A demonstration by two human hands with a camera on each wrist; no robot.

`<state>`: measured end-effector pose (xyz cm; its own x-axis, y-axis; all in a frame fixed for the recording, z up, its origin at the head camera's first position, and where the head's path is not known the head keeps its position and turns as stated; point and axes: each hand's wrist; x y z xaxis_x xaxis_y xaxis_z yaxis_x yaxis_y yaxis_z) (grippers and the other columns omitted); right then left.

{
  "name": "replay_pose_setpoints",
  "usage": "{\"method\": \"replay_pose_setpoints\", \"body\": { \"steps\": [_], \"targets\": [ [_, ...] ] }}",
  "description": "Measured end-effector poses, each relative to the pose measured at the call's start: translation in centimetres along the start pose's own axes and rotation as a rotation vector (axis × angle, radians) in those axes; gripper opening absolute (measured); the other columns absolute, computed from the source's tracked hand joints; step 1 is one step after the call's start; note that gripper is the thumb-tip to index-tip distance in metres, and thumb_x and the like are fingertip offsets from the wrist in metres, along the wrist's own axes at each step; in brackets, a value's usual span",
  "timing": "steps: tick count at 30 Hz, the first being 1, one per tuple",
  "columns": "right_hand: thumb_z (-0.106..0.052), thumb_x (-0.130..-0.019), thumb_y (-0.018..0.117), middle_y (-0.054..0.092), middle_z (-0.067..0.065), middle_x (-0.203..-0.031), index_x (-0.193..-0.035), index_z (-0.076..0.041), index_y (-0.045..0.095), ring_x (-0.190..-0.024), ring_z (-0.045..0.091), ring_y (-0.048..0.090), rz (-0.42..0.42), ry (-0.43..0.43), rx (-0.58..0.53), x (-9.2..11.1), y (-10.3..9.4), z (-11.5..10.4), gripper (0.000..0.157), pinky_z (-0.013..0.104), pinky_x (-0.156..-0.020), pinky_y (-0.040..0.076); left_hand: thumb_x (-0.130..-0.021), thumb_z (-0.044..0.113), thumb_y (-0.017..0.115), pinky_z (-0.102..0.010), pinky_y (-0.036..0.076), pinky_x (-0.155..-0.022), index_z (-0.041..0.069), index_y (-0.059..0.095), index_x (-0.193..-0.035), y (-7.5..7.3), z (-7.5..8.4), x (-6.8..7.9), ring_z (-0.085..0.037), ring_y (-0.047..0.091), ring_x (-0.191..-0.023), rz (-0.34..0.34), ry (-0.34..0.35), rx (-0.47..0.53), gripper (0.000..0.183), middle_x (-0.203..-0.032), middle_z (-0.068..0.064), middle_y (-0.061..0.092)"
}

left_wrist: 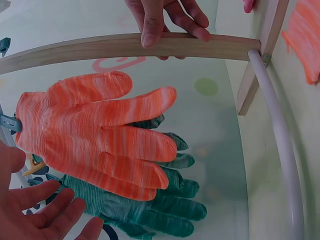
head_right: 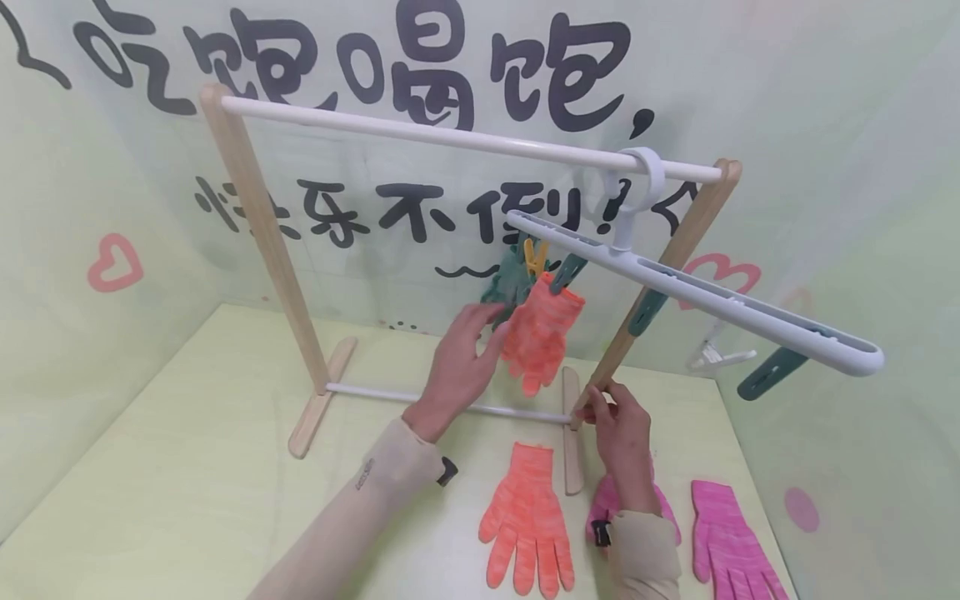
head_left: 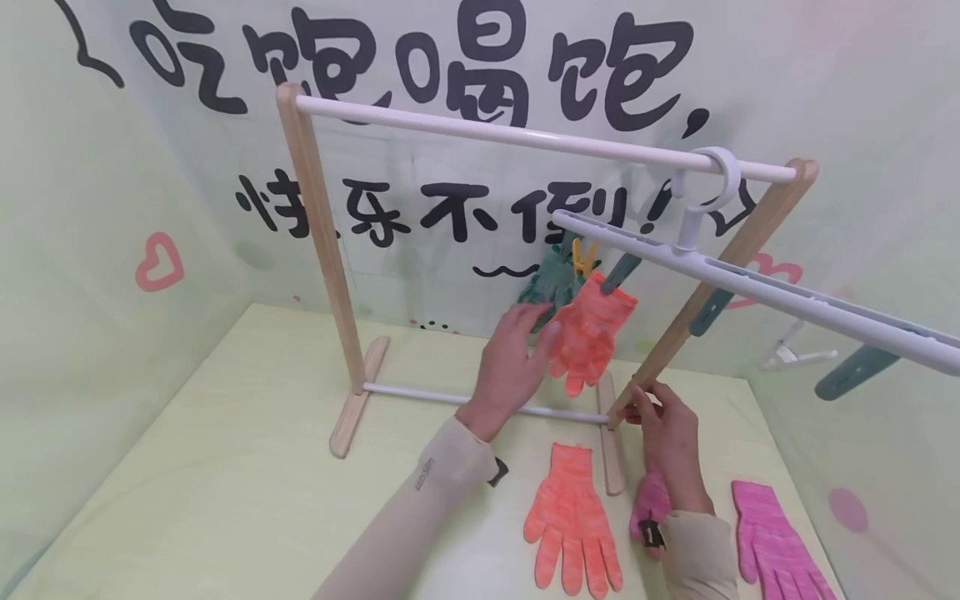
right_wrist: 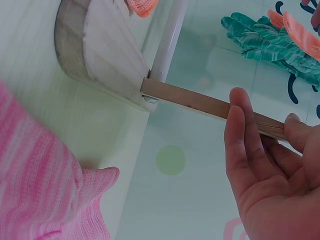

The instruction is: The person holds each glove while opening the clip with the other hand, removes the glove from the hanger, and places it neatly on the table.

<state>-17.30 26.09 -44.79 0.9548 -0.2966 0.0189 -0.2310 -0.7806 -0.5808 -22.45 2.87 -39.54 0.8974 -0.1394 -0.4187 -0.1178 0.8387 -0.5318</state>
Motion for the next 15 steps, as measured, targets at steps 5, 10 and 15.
{"method": "replay_pose_setpoints", "body": {
  "steps": [5, 10, 15],
  "targets": [
    [-0.039, -0.102, 0.052, 0.072, 0.016, -0.113, -0.132, -0.014, 0.06, -0.084, 0.01, 0.072, -0.005, 0.003, -0.012, -0.1, 0.0, 0.2, 0.04, 0.033, -0.087, 0.059, -0.104, 0.046, 0.043, -0.037, 0.053, -0.094, 0.016, 0.058, -0.135, 0.8, 0.9, -0.7, -0.019, 0.059, -0.116, -0.018, 0.011, 0.048, 0.046, -0.131, -0.001, 0.059],
    [-0.035, -0.101, 0.054, 0.073, 0.021, -0.105, -0.127, -0.01, 0.062, -0.08, 0.012, 0.073, 0.007, -0.05, -0.042, -0.1, 0.1, 0.5, 0.037, 0.025, -0.078, 0.06, -0.101, 0.044, 0.052, -0.036, 0.052, -0.091, 0.014, 0.063, -0.121, 1.3, 1.5, -0.9, -0.021, 0.061, -0.109, -0.001, -0.027, 0.144, 0.037, -0.119, -0.001, 0.062],
    [-0.033, -0.101, 0.055, 0.073, 0.021, -0.106, -0.127, -0.009, 0.062, -0.078, 0.009, 0.073, 0.012, -0.066, -0.058, -0.2, 0.1, 0.5, 0.036, 0.019, -0.074, 0.059, -0.096, 0.047, 0.06, -0.039, 0.053, -0.091, 0.015, 0.056, -0.114, 1.4, 2.0, -1.2, -0.015, 0.064, -0.102, 0.015, -0.065, 0.311, 0.037, -0.107, 0.001, 0.066]
  ]
}}
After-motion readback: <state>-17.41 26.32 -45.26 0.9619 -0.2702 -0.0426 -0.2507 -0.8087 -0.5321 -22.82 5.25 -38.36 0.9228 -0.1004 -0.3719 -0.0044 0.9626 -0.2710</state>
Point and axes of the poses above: each hand's wrist, its own x-axis away from the middle knuckle, its own y-axis out of the palm, z = x × y
